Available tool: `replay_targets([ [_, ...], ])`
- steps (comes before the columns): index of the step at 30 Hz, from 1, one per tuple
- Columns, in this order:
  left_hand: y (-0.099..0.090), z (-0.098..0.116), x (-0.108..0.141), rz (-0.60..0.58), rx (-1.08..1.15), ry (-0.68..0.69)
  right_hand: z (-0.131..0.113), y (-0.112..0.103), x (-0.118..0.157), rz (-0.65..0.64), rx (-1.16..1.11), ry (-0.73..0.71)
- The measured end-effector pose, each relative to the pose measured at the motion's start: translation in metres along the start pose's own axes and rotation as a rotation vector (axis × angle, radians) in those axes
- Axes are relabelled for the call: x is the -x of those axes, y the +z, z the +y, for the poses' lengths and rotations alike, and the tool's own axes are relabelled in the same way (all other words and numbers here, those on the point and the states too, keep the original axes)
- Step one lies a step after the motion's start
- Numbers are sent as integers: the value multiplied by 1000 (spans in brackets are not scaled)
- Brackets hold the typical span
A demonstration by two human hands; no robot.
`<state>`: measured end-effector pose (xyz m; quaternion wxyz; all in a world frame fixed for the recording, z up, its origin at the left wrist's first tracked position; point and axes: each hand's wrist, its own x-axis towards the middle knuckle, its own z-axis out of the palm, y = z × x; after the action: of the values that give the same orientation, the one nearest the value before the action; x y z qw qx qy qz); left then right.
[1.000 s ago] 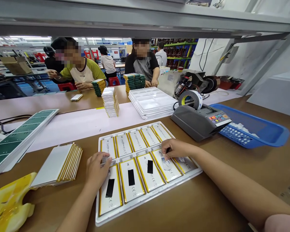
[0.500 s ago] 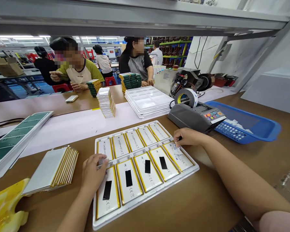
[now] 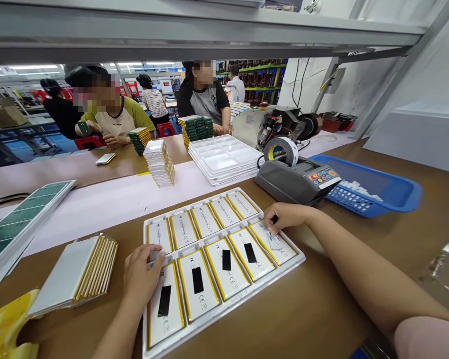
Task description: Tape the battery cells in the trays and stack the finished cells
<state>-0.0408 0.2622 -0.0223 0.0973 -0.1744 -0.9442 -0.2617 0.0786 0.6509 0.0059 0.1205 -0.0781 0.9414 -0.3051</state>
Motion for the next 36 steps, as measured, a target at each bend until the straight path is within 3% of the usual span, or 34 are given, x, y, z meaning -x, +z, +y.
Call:
replay_targets([
  [2,-1,0,0,-4,-1,9,-1,0,0,-21,-13,-4],
  [6,-2,0,0,-3,0,21,-2,0,-1,160,38,-6],
  [11,-2,0,0,-6,-3,7,0,-1,0,-10,-4,-10],
  [17,-2,0,-1,-9,-4,12,3,-3,-1,170,77,-41],
  [23,-3,-1,-2,-8,6,-13,4,-4,1,39,34,-32],
  [31,-3,0,-2,-21,-3,-23,-6,-2,0,2,4,2],
  [34,-4,0,-3,-24,-1,-23,-18,-8,9,-99,-144,-112],
  [36,-4,-1,-3,-26,5,-15,-26,-17,25,-75,-273,-298],
])
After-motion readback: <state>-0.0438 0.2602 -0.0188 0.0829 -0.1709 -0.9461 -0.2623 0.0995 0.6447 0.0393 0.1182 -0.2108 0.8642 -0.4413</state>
